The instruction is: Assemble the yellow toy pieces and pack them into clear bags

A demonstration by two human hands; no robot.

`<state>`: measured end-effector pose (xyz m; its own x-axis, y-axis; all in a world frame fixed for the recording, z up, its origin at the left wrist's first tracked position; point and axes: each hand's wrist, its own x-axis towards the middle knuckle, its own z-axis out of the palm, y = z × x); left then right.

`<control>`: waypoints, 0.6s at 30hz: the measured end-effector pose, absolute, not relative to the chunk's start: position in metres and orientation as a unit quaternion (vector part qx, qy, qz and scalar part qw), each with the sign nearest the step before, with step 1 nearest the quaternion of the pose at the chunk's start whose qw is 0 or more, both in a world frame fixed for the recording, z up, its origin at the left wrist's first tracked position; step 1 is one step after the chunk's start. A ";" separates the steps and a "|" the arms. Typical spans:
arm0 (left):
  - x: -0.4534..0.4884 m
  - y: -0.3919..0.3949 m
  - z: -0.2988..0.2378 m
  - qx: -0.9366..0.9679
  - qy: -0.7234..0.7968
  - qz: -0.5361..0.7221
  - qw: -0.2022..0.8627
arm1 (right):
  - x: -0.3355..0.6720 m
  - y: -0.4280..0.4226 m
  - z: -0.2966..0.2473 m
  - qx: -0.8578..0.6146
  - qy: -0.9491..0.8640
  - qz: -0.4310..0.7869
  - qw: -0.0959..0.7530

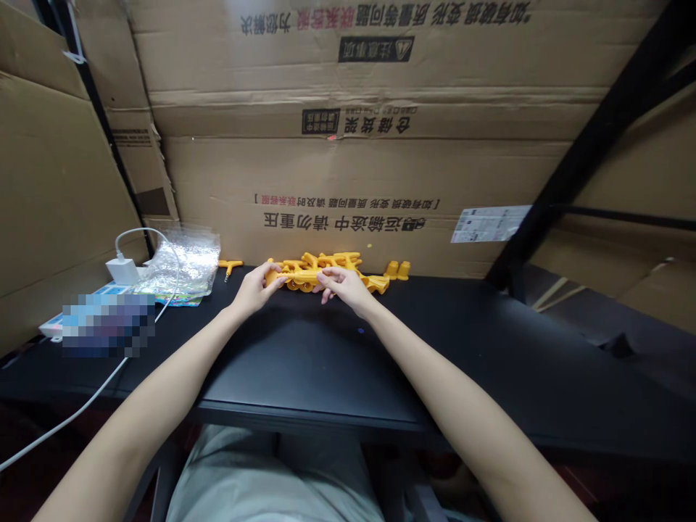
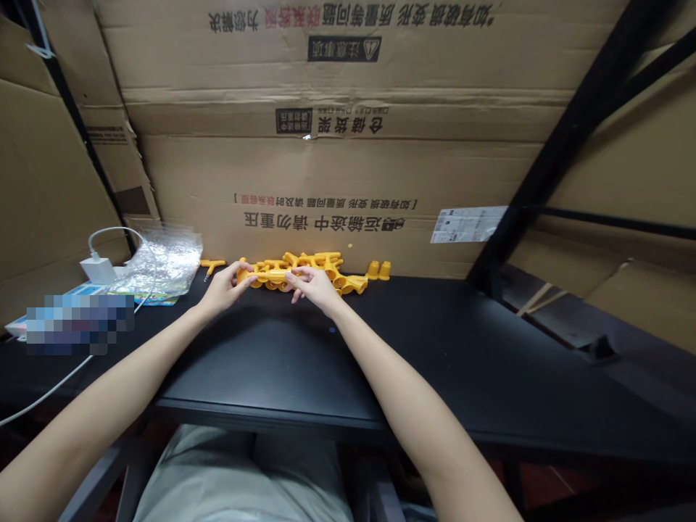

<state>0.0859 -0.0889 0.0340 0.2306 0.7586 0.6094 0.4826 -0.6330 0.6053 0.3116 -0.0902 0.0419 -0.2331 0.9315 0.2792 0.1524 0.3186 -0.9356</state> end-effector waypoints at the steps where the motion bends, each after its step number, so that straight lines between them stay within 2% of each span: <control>1: 0.086 -0.089 0.034 0.771 0.401 0.473 0.144 | 0.312 -0.090 0.042 -0.406 -0.664 0.420 0.466; 11: 0.086 -0.087 0.032 0.769 0.402 0.477 0.139 | 0.309 -0.088 0.036 -0.395 -0.628 0.466 0.482; 18: 0.086 -0.085 0.030 0.769 0.407 0.475 0.136 | 0.311 -0.085 0.031 -0.392 -0.606 0.520 0.457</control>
<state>0.0863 -0.0848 0.0302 0.2183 0.7546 0.6188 0.4965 -0.6318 0.5952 0.3108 -0.0849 0.0315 -0.2749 0.9504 0.1457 0.0004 0.1517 -0.9884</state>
